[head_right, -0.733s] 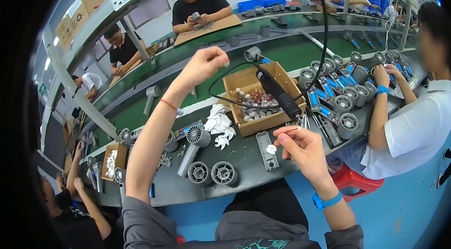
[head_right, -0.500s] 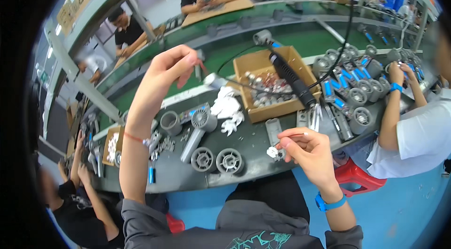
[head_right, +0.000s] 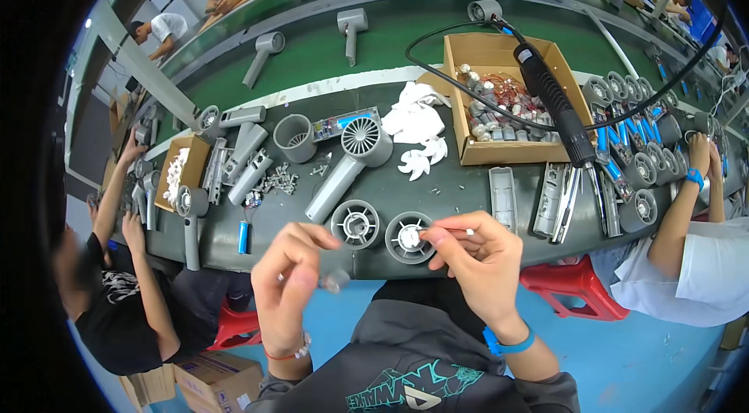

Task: Assembling components of handheld electronic fans using an electric screwdriver on a production line.

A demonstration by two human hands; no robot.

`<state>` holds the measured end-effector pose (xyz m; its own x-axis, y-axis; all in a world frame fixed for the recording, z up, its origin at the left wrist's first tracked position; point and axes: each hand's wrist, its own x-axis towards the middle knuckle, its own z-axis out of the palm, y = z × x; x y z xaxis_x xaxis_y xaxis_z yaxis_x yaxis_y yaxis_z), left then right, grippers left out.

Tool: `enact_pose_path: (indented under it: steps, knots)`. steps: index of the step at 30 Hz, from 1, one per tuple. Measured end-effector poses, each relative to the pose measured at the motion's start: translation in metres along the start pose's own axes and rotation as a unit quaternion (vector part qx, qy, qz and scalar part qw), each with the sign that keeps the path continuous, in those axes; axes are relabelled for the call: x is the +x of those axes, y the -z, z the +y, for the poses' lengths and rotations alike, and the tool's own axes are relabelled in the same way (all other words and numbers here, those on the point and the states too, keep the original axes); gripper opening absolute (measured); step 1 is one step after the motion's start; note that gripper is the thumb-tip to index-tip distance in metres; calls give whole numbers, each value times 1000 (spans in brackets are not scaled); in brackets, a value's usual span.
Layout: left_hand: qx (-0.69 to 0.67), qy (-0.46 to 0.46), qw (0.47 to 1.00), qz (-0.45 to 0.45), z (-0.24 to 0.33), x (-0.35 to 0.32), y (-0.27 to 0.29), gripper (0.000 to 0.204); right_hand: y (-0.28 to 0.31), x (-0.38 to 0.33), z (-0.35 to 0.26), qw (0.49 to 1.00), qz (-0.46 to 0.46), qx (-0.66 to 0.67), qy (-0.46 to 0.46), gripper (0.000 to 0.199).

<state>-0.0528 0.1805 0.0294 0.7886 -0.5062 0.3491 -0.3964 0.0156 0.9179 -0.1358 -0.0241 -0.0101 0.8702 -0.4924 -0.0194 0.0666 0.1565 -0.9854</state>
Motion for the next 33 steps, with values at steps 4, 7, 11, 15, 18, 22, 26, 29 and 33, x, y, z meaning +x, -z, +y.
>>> enact_pose_path:
  steps: [4,7,11,15,18,22,26,29,33]
  knots:
    - [-129,97,978,-135,-8,-14,-7,7,1,4,20,999,4,-36,23,11]
    - [-118,130,975,-137,-7,-14,-21,12,2,4,17,998,18,-55,1,10]
    - [-15,40,991,-124,-14,-16,-34,5,1,2,6,961,21,-250,114,11]
    - [24,28,994,-98,-18,-19,-43,5,-4,-4,-8,941,21,-300,156,12]
    - [17,15,998,-65,-24,-24,-49,6,-4,-4,-10,932,20,-328,153,13]
    - [13,20,999,-32,-27,-30,-51,8,-6,-7,-16,931,16,-336,142,13]
    - [6,35,999,-31,-27,-28,-51,9,-7,-4,-13,932,1,-333,141,13]
    - [38,-1,998,-53,-28,-25,-48,7,-9,-4,-13,925,-9,-348,154,13]
    - [30,-20,998,-56,-20,-22,-36,7,-5,-2,-14,920,-47,-370,119,20]
